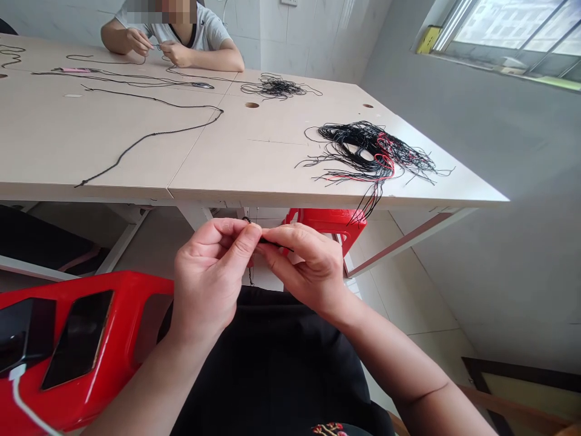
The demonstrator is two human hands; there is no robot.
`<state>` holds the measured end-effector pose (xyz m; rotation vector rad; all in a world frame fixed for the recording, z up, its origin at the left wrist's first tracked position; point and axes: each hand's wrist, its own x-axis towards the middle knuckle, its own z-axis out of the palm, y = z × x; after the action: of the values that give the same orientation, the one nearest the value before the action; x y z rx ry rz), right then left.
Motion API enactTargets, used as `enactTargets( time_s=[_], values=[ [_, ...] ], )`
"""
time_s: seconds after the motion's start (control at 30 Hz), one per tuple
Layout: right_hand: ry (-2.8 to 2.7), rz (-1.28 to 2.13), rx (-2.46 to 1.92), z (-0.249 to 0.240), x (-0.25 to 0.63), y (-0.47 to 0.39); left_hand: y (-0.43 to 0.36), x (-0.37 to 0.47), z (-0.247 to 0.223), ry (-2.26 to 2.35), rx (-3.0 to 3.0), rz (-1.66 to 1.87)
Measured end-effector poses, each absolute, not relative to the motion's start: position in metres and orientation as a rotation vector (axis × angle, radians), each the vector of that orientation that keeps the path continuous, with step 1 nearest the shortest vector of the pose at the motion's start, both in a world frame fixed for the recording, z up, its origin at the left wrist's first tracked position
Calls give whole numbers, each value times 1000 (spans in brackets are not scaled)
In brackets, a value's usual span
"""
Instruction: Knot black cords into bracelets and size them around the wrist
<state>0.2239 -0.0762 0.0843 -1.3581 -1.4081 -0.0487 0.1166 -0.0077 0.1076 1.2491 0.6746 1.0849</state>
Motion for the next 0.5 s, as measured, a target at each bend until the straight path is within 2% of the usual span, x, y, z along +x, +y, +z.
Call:
enactTargets(
  time_s=[0.27, 0.5],
  values=[
    [-1331, 61, -1330, 83, 223, -75, -11, 116, 111, 660, 1222, 1094],
    [-1450, -20, -1341, 77, 227, -75, -12, 116, 108, 676, 1385, 1224]
  ],
)
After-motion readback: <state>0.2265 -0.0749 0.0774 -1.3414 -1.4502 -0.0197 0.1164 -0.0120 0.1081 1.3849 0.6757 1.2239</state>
